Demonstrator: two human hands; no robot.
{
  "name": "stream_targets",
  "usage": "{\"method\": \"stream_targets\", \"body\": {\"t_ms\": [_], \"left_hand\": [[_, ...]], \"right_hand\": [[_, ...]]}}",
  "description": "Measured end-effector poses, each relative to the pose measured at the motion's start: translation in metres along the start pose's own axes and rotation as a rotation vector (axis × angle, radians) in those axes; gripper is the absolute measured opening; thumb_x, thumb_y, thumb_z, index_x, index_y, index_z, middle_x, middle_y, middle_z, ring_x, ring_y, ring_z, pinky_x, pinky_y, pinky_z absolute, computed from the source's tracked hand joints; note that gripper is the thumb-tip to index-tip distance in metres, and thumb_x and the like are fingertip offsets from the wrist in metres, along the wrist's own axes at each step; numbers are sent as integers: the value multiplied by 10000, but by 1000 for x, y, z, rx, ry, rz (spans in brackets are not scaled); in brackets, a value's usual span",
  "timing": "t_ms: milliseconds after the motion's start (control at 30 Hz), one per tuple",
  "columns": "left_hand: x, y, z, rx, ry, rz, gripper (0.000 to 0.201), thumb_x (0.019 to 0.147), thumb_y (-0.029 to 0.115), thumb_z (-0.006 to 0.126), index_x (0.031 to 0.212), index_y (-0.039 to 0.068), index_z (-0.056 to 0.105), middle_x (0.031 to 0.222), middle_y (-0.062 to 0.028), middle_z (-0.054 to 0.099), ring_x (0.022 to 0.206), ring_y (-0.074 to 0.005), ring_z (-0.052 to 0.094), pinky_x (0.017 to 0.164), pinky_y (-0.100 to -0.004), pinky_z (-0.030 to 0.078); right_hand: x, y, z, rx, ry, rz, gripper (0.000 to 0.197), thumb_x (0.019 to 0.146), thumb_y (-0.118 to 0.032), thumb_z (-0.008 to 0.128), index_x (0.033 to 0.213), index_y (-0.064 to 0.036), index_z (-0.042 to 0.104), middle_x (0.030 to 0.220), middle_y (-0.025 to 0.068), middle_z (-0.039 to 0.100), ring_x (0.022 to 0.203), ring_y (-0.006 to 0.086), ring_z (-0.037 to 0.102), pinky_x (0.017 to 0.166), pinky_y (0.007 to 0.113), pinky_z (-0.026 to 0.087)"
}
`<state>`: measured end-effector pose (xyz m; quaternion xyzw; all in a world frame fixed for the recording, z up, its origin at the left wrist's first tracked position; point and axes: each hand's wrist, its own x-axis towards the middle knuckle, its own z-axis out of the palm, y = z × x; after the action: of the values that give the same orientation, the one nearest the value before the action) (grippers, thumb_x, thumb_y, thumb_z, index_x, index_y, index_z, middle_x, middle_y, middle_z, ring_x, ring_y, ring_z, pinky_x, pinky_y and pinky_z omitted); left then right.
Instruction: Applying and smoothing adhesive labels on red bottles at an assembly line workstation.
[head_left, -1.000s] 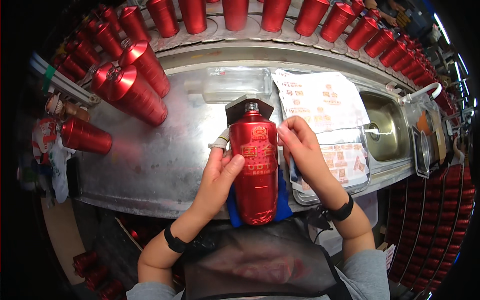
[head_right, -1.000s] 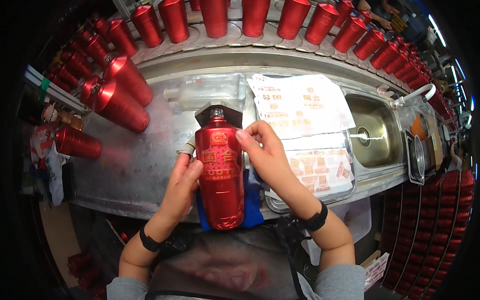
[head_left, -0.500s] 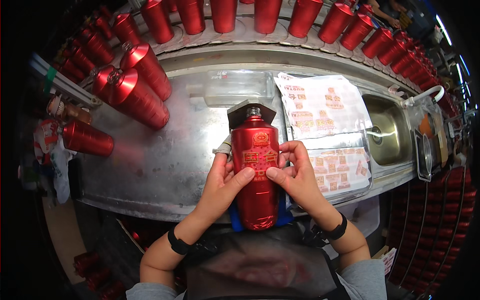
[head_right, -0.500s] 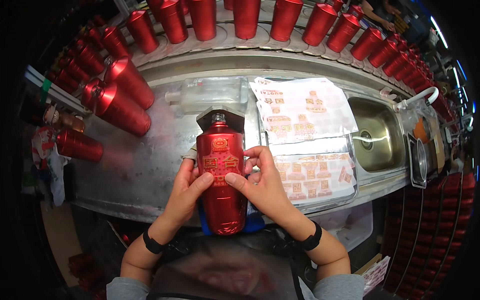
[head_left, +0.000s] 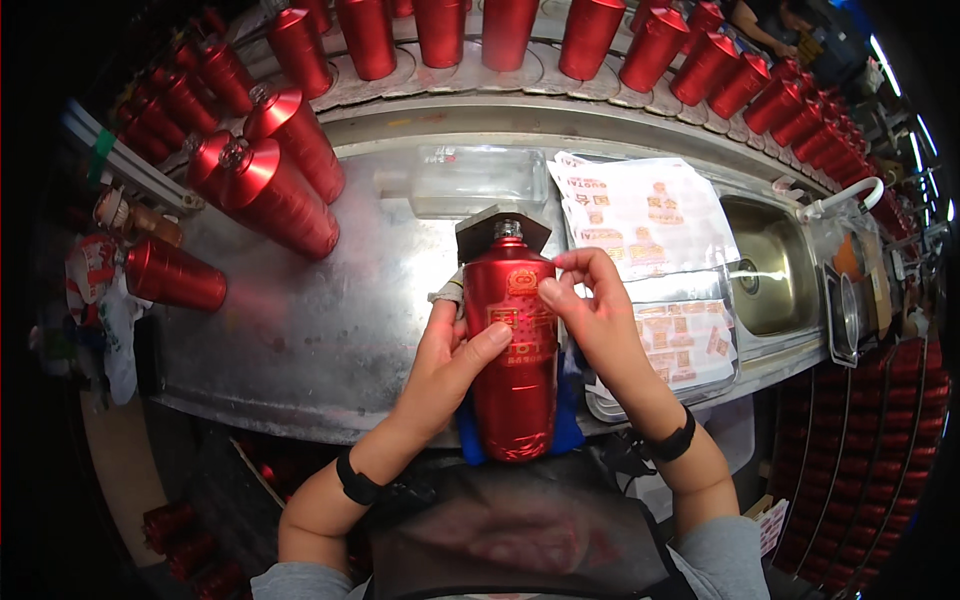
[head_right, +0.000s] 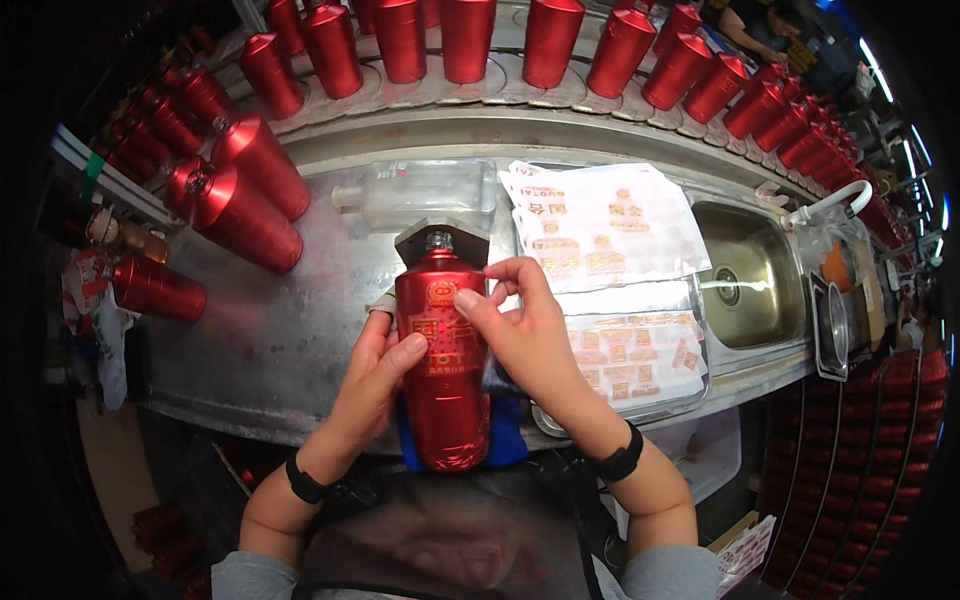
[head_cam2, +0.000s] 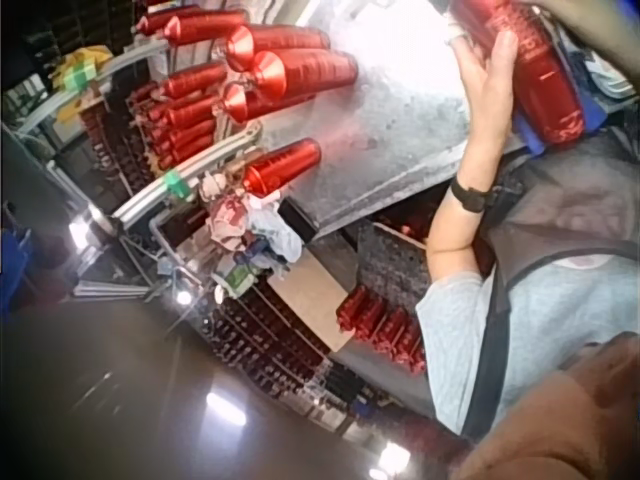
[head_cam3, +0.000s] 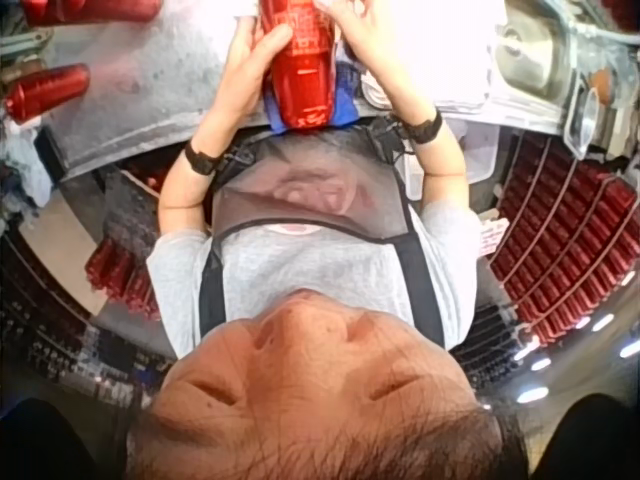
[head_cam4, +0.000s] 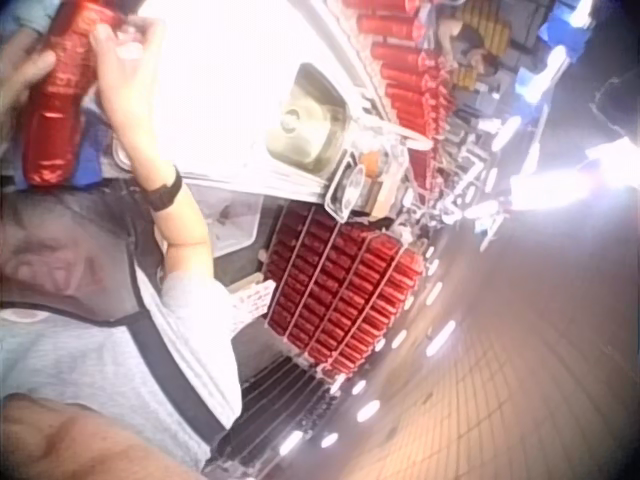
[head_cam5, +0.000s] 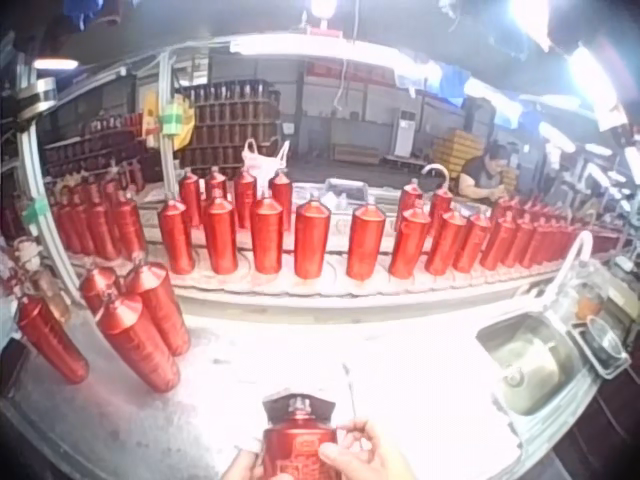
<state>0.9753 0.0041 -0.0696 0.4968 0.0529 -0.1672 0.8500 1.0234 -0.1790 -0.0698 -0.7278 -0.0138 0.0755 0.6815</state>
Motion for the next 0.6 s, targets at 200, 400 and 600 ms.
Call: {"method": "stream_targets", "body": {"t_ms": [200, 400, 600], "left_hand": [[13, -2, -2, -92, 83, -22, 580, 971, 223, 626, 1434, 28, 335, 1264, -129, 573, 1091, -149, 604, 937, -314, 502], [14, -5, -6, -64, 74, 16, 560, 979, 229, 619, 1423, 23, 346, 1251, -128, 584, 1079, -152, 611, 931, -314, 509], [13, -2, -6, -44, 61, 5, 558, 988, 212, 601, 1437, 20, 332, 1271, -127, 572, 1108, -156, 599, 950, -316, 499]], "right_hand": [[17, 3, 13, -59, -27, 20, 427, 830, -255, 791, 1088, -15, 549, 885, 10, 493, 698, 43, 470, 584, 187, 422], [17, 4, 13, -75, -22, 70, 513, 776, -341, 829, 1070, -16, 564, 880, 26, 508, 790, 101, 475, 667, 243, 448], [19, 6, 12, -65, -43, 14, 492, 794, -333, 816, 1074, -15, 565, 884, 29, 517, 801, 105, 472, 684, 237, 440]]}}
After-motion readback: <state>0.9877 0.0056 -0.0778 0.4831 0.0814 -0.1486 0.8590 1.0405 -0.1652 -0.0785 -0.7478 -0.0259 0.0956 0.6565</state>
